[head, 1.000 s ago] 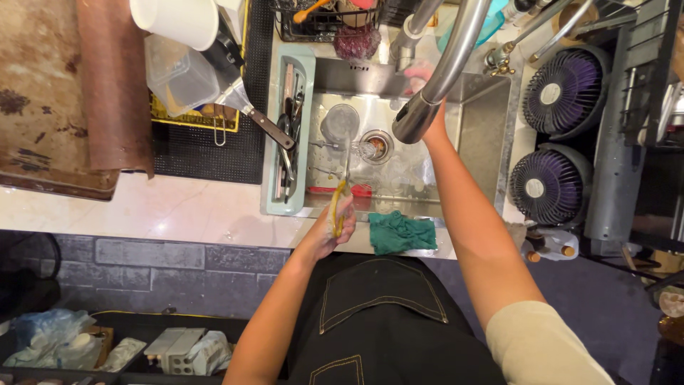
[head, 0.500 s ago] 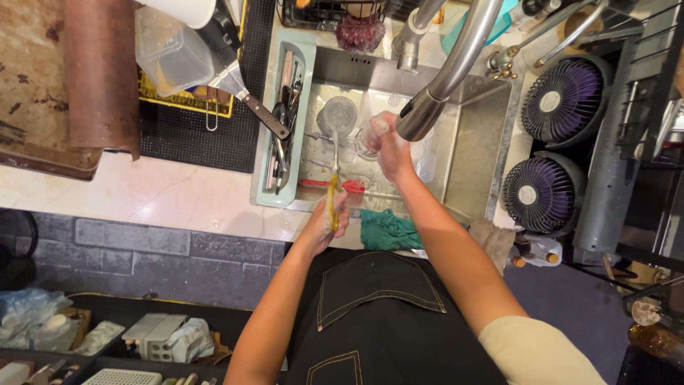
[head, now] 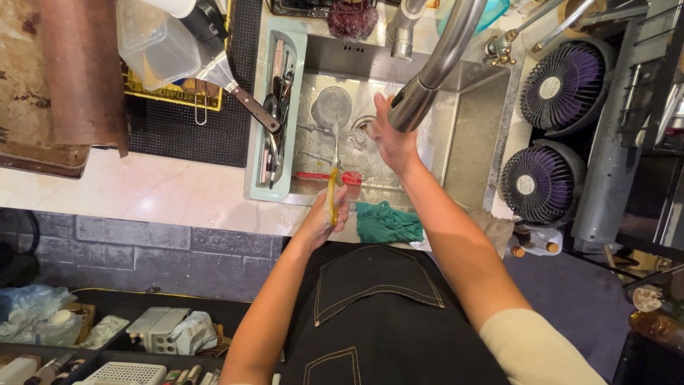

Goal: The person washes various kitchen utensils and containers in a sink using a scrubber and running water. They clean a plastic container, a whisk, scissors, and a red spoon, rinsing each item before placing them in a drying rack. The person also briefly handles a laptop and a mug on the counter.

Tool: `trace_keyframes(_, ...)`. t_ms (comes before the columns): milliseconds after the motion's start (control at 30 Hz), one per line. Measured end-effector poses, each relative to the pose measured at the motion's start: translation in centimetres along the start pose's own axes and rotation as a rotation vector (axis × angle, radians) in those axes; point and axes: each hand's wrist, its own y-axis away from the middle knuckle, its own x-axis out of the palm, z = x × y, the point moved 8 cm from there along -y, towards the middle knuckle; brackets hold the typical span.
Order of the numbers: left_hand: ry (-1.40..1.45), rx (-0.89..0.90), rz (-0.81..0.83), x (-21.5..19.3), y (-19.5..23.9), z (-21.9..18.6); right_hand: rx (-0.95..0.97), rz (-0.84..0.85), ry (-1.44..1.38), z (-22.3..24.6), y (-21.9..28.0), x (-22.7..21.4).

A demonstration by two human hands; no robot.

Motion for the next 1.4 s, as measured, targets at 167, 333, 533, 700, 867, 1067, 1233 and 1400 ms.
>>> trace_keyframes(167,-0.024,-0.027,-0.033,-0.1,0.3,0.1,0.11,0.482,-0.338,-0.2,-1.2,3.1)
trace_keyframes(333,-0.035,-0.027,-0.022,-0.2,0.6,-0.1,0.189,0.015,-0.311,-0.2,2.4,-2.3)
trace_keyframes(533,-0.041,-0.029,-0.032,-0.3,0.7,-0.1,0.153,0.037,-0.259,-0.7,2.3,-3.0)
trace_keyframes(700,-0.171,0.042,0.004,0.6,0.5,-0.5,0.167,0.488,-0.428,-1.2,-1.4,4.3)
trace_keyframes(867,-0.183,0.041,-0.015,0.5,0.9,0.0,0.169,0.327,-0.159,1.1,1.3,4.7)
trace_keyframes(1067,-0.151,0.024,-0.035,-0.1,0.8,0.9,-0.192,0.102,0.088,6.4,8.6,2.5)
trace_keyframes(1233,-0.214,0.042,-0.053,0.4,0.1,0.8,-0.696,0.013,0.6,10.5,9.2,5.9)
trace_keyframes(1400,-0.251,0.045,-0.05,1.0,0.2,0.8,-0.931,-0.186,0.824,12.1,8.0,8.2)
